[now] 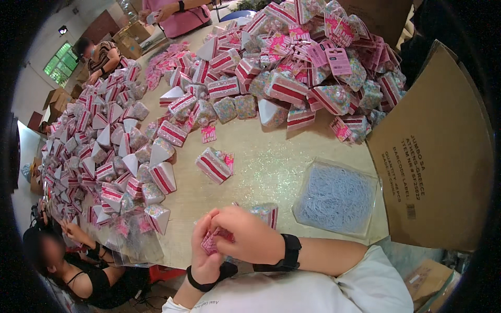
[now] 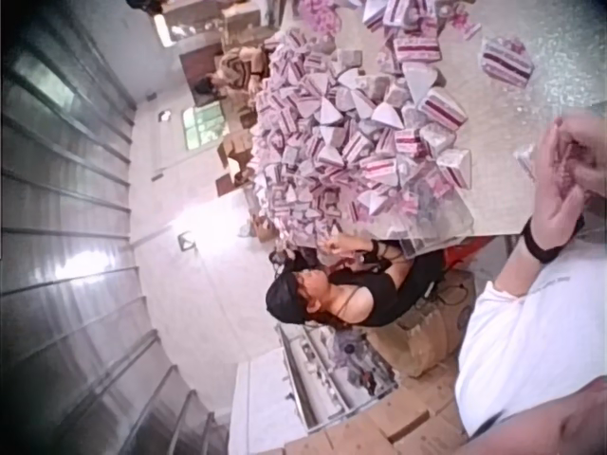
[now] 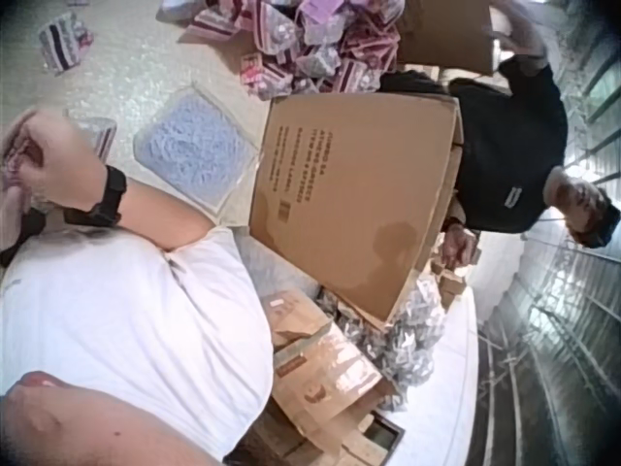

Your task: Packaging small decorative triangle-shaped items into plastic bags and boxes.

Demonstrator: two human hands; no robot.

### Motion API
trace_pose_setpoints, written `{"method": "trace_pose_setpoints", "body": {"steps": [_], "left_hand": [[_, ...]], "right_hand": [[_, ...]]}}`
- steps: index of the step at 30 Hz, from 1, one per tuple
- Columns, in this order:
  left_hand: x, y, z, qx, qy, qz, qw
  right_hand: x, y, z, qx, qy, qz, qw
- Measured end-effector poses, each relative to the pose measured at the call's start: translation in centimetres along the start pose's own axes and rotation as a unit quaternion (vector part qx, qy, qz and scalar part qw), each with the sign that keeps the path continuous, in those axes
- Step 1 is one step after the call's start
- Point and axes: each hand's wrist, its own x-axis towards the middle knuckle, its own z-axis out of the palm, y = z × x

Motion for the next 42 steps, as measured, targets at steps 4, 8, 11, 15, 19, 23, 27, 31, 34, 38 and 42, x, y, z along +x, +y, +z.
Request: {"method": "trace_pose_setpoints", "body": {"steps": [4, 8, 11, 15, 19, 23, 27, 31, 34, 38, 42], "left_hand": [[0.5, -0.1, 0.0, 0.027, -0.031, -0.053, 0.998], [1.2, 0.8, 0.7, 0.03, -0.039, -0.035, 0.998], [1.3, -0.1, 0.6, 0.07, -0.039, 0.001, 0.997], [2.0, 0.5, 1.1, 0.186, -0.027, 0.037, 0.981], [1.5, -0.2, 0.2, 0.199, -0.051, 0.04, 0.978], [1.5, -0.1, 0.4, 0.059, -0.013, -0.023, 0.998], [2.1, -0.2, -0.1, 0.104, -0.051, -0.095, 0.989], [2.9, 1.3, 0.4, 0.105, -0.074, -0.182, 0.975], [2.8, 1.2, 0.2, 0.139, -0.066, -0.163, 0.975], [2.2, 0.6, -0.3, 0.162, -0.068, -0.142, 0.974], [2.1, 0.6, 0.0, 0.178, -0.06, -0.105, 0.977]], "right_hand": [[-0.5, 0.3, -0.2, -0.076, 0.068, -0.019, 0.995], [-0.9, 0.8, -0.2, -0.125, 0.072, 0.036, 0.989], [-0.8, 1.0, 0.2, -0.107, 0.087, 0.034, 0.99], [-0.6, 1.1, -0.3, -0.061, 0.032, 0.004, 0.998], [-0.6, 1.3, -0.9, -0.082, 0.008, -0.061, 0.995], [-0.6, 0.9, -1.2, -0.032, 0.013, -0.042, 0.999], [-0.5, 0.9, -1.0, -0.021, 0.037, -0.056, 0.998], [-0.7, 1.3, -0.9, -0.013, 0.046, -0.02, 0.999], [-0.7, 0.9, -0.9, -0.054, 0.043, -0.01, 0.998], [-0.2, -0.1, -1.2, -0.213, 0.073, -0.119, 0.967], [-0.3, -0.1, -1.6, -0.2, 0.014, -0.129, 0.971]]}}
